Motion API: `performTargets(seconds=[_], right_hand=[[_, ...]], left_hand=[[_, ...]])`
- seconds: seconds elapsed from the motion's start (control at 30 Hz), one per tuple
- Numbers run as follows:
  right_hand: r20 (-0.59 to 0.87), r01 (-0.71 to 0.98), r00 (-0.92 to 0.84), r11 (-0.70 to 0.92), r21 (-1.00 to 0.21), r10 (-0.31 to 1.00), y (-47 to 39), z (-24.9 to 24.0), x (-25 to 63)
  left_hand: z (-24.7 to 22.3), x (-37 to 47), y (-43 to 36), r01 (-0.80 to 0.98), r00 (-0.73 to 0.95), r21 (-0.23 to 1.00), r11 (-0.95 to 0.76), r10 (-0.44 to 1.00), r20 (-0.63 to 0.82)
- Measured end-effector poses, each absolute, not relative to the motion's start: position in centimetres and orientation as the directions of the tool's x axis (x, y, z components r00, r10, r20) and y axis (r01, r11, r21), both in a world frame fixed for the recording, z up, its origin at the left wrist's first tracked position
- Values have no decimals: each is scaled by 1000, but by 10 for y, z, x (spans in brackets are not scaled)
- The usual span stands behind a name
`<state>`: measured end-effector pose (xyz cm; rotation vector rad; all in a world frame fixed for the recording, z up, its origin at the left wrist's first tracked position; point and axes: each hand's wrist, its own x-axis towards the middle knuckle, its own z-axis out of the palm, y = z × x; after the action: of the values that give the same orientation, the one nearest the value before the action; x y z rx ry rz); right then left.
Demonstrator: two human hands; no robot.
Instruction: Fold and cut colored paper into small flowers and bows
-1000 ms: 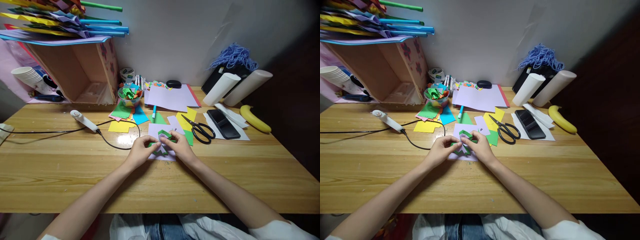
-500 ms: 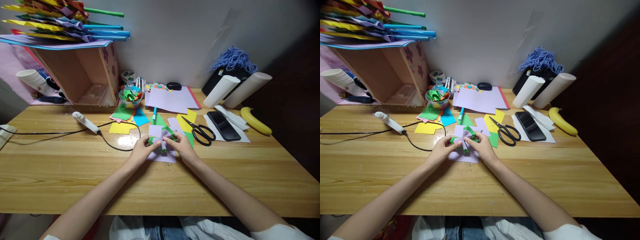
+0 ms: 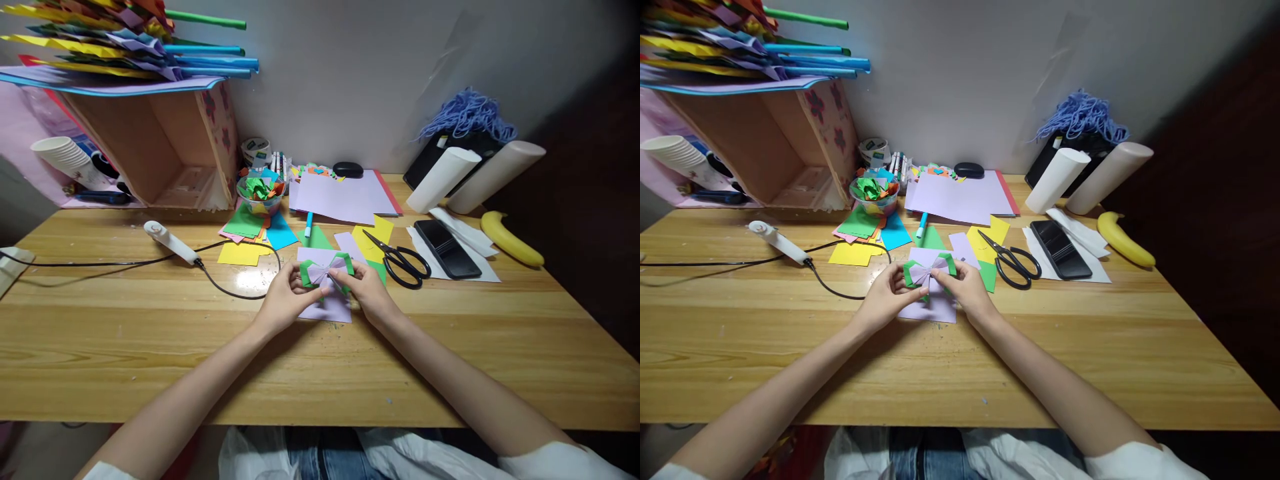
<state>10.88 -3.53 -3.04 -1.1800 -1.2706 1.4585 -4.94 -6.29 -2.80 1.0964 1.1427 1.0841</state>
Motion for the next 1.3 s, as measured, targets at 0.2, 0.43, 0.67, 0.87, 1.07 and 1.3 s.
performTargets(seconds=[0.2, 0.43, 0.67, 0.87, 1.07, 1.3], right_hand=[[-132, -49, -157, -141, -989, 979, -41, -32, 101], [-156, 3, -164, -157, -988, 974, -41, -32, 102], [-140, 23, -166, -138, -990, 976, -40, -31, 102], [-130, 88, -183, -115, -989, 974, -38, -31, 104], [-111, 99, -187, -94, -991, 976, -38, -31, 104], [-143, -60, -103, -149, -987, 984, -34, -35, 110]], left_hand=[[-31, -47, -67, 28, 42, 1000, -2, 999, 1], [-33, -49, -64, -37, 75, 999, 40, 997, -38], [-35, -53, -59, -199, 113, 965, 171, 982, -151], [-31, -56, -59, -205, 112, 942, 267, 962, -249], [-29, -55, -59, -172, 130, 945, 278, 957, -258], [-30, -56, -61, -6, -89, 984, 177, 980, -176]])
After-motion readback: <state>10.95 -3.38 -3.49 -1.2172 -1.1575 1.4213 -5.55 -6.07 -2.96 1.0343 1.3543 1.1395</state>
